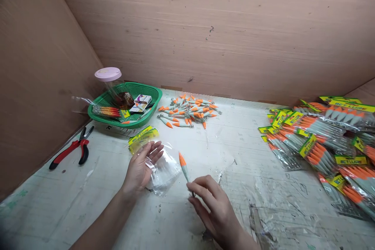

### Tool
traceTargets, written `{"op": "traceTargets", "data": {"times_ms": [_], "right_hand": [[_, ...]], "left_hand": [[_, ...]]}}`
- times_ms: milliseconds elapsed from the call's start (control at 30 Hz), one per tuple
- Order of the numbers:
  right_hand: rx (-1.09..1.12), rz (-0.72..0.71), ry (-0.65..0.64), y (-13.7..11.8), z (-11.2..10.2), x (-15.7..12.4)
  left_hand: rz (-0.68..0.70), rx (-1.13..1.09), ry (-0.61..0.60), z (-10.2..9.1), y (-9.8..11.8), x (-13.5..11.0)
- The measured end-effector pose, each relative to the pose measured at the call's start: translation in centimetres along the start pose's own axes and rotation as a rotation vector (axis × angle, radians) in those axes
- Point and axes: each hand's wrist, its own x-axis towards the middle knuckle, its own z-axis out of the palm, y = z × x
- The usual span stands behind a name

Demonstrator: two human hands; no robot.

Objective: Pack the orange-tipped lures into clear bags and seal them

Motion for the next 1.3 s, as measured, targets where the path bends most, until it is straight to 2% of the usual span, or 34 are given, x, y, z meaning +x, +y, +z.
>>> {"op": "traceTargets", "data": {"times_ms": [100,267,800,900,1033,1100,1300], "right_hand": [[0.057,-0.057,-0.069,-0.6,0.0,0.1],[0.050,-0.064,-0.053,-0.9,0.5,0.1],[0.032,-0.039,-0.073,-0.4,1.2,-0.4],[0.025,-0.028,-0.078,-0.3,1.4,-0.5],[-0.004,0.006,-0.072,-0.3,1.7,-0.2],[-0.042,0.019,-0.038,-0.4,1.9,0.0],[-0.231,0.081,0.204,-1.1,2.4,1.3]], "left_hand": [[-0.050,0.017,-0.002,0.2,-0.1,-0.4],[-0.104,0.014,-0.018,0.4,-0.3,-0.8],[-0.134,-0.002,-0.031,0.7,0.1,-1.2],[-0.141,0.039,-0.084,0.4,-0.1,-1.2],[-0.225,0.156,-0.228,0.4,-0.5,-1.6],[-0.273,0.208,-0.274,0.6,-0.6,-2.0],[-0.367,0.216,-0.348,0.8,-1.3,-2.8]]}}
